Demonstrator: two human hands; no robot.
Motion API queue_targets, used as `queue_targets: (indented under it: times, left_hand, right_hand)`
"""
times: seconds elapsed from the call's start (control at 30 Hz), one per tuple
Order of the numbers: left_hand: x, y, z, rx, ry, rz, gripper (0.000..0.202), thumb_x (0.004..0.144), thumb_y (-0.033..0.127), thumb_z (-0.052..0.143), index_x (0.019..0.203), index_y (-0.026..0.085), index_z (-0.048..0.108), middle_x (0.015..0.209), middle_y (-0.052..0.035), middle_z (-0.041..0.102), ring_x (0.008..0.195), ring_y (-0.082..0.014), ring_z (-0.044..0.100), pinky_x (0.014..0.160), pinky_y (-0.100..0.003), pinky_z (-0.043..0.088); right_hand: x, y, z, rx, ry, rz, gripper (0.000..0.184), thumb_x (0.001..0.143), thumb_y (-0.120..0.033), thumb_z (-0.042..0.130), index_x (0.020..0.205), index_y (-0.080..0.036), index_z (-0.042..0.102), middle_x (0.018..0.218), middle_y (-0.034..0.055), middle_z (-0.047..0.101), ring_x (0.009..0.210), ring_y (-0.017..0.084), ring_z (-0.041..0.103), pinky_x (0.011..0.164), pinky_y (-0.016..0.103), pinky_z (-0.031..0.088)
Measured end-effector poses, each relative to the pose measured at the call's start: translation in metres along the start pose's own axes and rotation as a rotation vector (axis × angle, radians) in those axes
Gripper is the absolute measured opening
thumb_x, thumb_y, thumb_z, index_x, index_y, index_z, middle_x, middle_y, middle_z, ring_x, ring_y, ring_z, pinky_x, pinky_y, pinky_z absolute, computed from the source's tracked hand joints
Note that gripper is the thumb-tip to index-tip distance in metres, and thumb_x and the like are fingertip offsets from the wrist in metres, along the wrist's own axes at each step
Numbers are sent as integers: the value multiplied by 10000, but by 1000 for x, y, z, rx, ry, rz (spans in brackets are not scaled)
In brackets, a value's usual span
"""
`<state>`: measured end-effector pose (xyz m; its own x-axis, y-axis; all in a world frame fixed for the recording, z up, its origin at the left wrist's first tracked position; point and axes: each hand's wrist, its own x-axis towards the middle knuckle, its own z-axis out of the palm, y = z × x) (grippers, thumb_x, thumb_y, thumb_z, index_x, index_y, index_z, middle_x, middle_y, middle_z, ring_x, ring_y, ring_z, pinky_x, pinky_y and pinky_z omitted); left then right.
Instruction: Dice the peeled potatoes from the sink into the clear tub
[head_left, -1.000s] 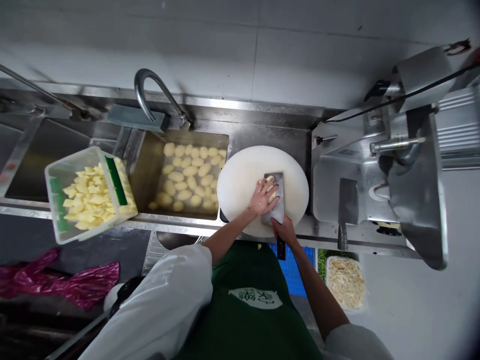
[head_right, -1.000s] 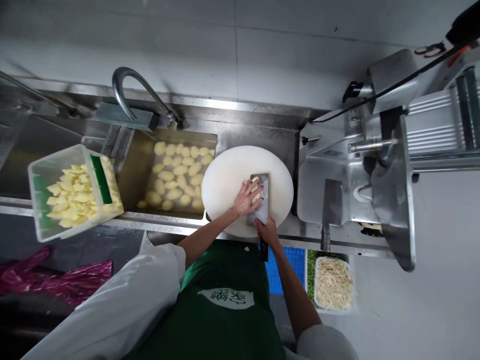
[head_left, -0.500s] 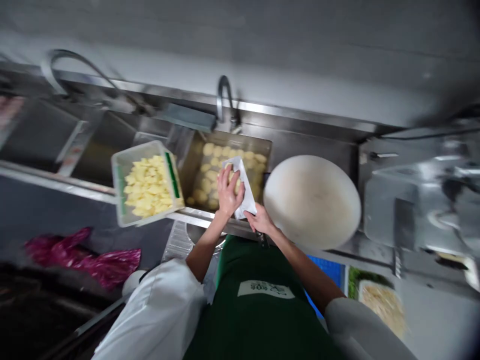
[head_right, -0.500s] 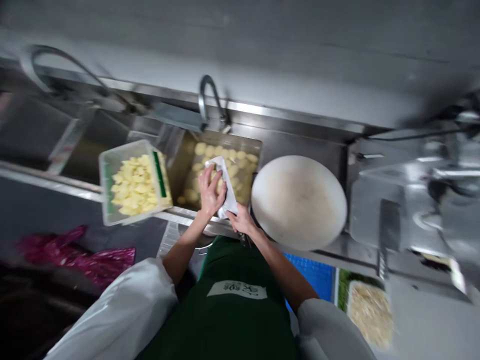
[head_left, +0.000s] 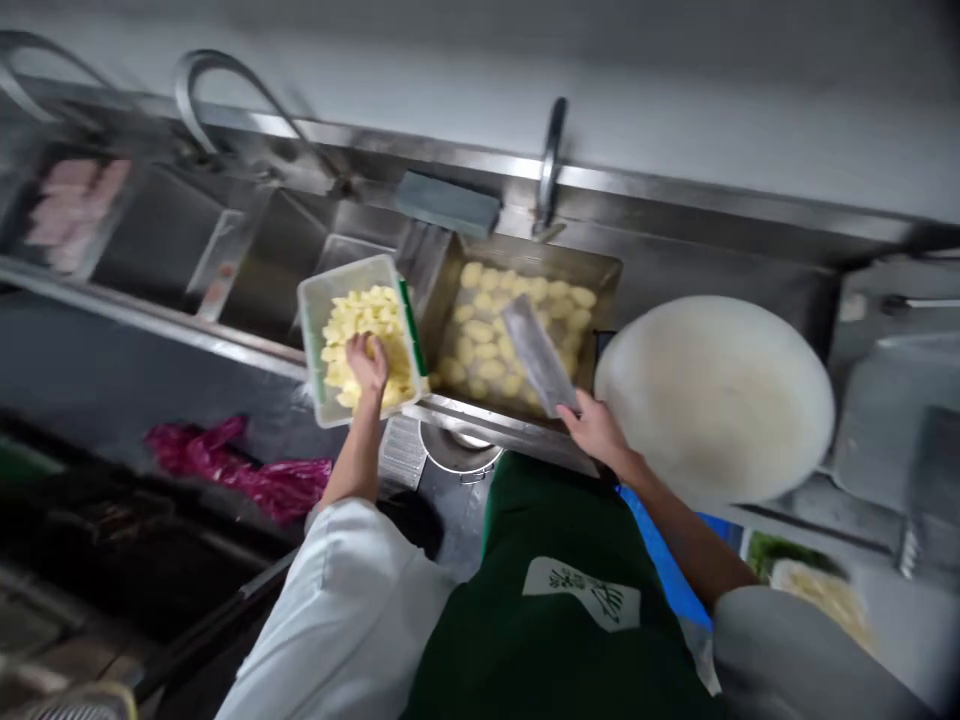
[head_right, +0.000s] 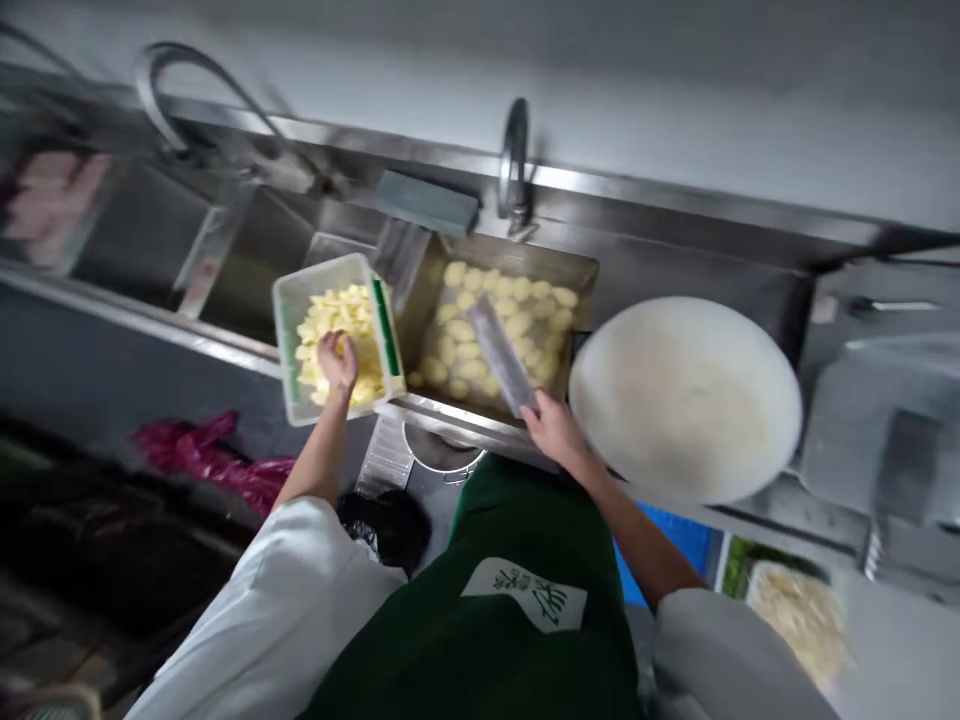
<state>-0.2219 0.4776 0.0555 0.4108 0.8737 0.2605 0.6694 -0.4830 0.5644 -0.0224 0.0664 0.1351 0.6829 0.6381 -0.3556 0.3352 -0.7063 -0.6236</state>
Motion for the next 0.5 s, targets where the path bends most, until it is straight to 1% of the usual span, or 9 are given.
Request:
queue_targets:
  times: [0.03, 0.1, 0.13, 0.17, 0.23, 0.3, 0.37, 0.43, 0.5]
  left_hand:
    - [-8, 4, 1, -16, 46, 39, 386, 976, 366, 431, 1145, 86, 634, 1231, -175, 597, 1253, -271, 508, 1129, -438, 361]
    - [-30, 23, 4, -95, 78, 121, 390, 1005, 362, 372, 1170, 101, 610, 1232, -162, 582, 1256, -257, 498, 1134, -437, 350]
    - [-44, 38, 9, -137, 51, 166, 384, 1013, 357, 353, 1171, 113, 604, 1220, -153, 584, 1248, -250, 501, 1133, -434, 350]
    - [-59, 55, 17, -170, -3, 216, 374, 1017, 354, 345, 1159, 124, 605, 1200, -143, 593, 1240, -245, 506, 1129, -430, 355]
    - [-93, 91, 38, -200, -164, 322, 354, 1011, 344, 348, 1103, 141, 623, 1147, -127, 620, 1213, -239, 526, 1112, -418, 376]
    - [-129, 122, 63, -203, -356, 431, 349, 1000, 335, 351, 1048, 151, 643, 1093, -119, 649, 1185, -238, 548, 1086, -406, 403]
    - [-163, 143, 85, -197, -521, 526, 355, 990, 334, 350, 1022, 157, 656, 1067, -116, 667, 1155, -239, 568, 1061, -398, 425]
    - [-193, 155, 100, -180, -641, 609, 358, 982, 342, 361, 1020, 160, 666, 1068, -115, 676, 1142, -244, 574, 1050, -401, 434]
    - [-220, 160, 106, -151, -722, 666, 353, 975, 345, 377, 1025, 159, 672, 1073, -116, 679, 1128, -248, 581, 1044, -408, 437]
  right_hand:
    - [-16, 26, -18, -48, 69, 70, 213, 873, -421, 517, 878, -213, 562, 675, 38, 620, 626, 187, 562, 578, 264, 366]
    - [-54, 73, -51, -94, 219, 222, 241, 861, -432, 512, 905, -204, 573, 679, 52, 626, 623, 203, 573, 581, 280, 377]
    - [-75, 94, -65, -89, 292, 299, 262, 859, -447, 510, 918, -200, 575, 668, 52, 624, 613, 207, 575, 573, 284, 381]
    - [-97, 113, -76, -71, 361, 378, 284, 858, -465, 509, 924, -197, 574, 643, 46, 614, 590, 208, 572, 558, 287, 383]
    - [-143, 143, -88, -1, 483, 519, 323, 859, -503, 513, 925, -192, 568, 567, 21, 575, 522, 202, 554, 521, 290, 384]
    - [-188, 163, -87, 94, 584, 616, 345, 859, -527, 521, 921, -191, 558, 502, -6, 529, 451, 195, 530, 486, 293, 384]
    - [-231, 175, -76, 211, 661, 668, 359, 863, -542, 524, 940, -191, 545, 475, -21, 506, 408, 191, 516, 457, 294, 381]
    - [-271, 184, -57, 314, 712, 702, 376, 869, -557, 517, 963, -194, 533, 469, -29, 498, 392, 189, 509, 442, 291, 376]
    - [-309, 194, -34, 334, 751, 713, 379, 881, -567, 501, 962, -198, 529, 483, -31, 500, 404, 182, 509, 453, 287, 381]
